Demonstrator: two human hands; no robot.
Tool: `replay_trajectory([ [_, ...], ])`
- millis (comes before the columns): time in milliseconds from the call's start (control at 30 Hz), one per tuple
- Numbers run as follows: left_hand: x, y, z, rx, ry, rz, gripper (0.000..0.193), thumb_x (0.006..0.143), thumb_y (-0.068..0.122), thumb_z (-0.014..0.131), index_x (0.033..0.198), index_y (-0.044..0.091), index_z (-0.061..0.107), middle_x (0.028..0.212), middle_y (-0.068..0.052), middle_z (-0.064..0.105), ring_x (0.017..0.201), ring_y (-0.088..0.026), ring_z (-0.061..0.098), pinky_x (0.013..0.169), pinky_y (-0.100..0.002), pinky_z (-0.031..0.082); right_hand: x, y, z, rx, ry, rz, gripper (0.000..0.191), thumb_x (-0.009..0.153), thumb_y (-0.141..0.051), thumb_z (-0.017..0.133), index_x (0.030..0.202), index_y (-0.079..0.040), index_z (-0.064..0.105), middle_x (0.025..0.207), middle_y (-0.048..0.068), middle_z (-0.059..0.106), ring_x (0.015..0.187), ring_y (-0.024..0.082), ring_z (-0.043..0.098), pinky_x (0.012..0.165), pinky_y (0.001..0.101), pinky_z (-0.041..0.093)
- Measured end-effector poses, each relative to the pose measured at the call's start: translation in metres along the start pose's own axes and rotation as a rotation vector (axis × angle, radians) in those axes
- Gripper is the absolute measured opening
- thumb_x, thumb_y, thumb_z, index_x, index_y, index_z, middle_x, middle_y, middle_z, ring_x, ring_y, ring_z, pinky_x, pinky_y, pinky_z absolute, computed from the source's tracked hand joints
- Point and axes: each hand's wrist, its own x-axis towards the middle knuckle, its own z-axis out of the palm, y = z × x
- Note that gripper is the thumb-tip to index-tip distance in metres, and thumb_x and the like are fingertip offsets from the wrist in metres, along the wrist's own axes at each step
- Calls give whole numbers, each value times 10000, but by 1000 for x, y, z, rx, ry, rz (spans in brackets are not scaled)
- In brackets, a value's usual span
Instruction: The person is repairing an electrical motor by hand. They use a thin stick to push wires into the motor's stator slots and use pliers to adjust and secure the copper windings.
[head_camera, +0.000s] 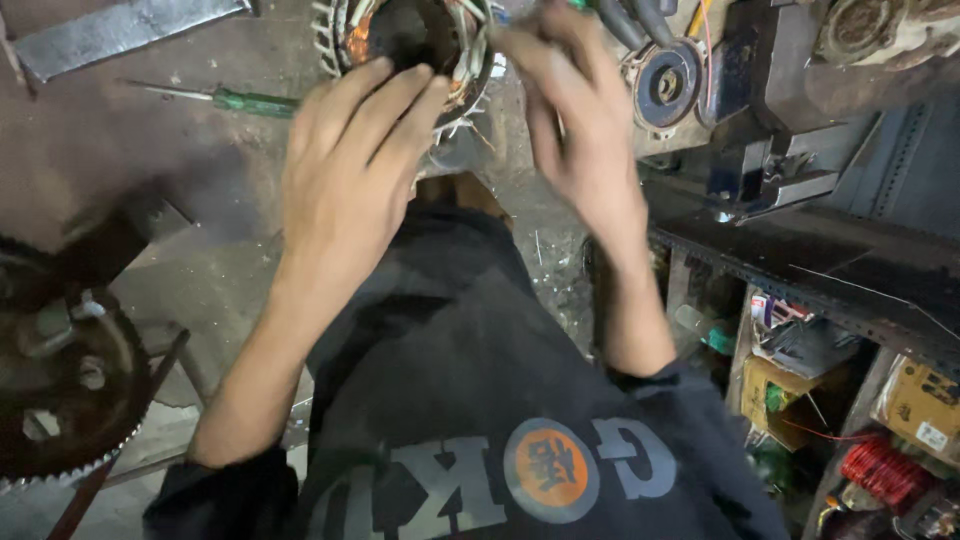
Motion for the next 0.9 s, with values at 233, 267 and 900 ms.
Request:
replay_trajectory([
  [233, -17, 12, 4, -170, 47, -125, 381, 1032, 118, 818, 1384, 125, 674, 1375, -6, 627, 1095, -249, 592, 934, -362, 494, -26, -12, 13, 36, 21, 7, 375, 938, -29, 832, 1273, -72, 671, 1216, 118, 652, 1123, 307, 669, 940, 396, 559],
  [267, -15, 14, 12, -180, 46, -111, 374, 1034, 121, 819, 1382, 120, 681, 1362, -10, 636, 1032, -235, 588, 895, -355, 490, -26, -11, 16, 21, 41, -21, 354, 935, -28, 842, 1245, -78, 679, 1207, 105, 662, 1109, 302, 675, 916, 382, 563],
  [900, 2, 6, 52, -151, 117, -209, 256, 972, 142, 796, 1211, 184, 714, 1329, 80, 659, 940, -170, 553, 834, -338, 439, -30, 4, 10, 54, 57, 218, 279, 917, 3, 805, 1172, -23, 696, 1155, 128, 722, 1048, 278, 718, 925, 359, 561],
])
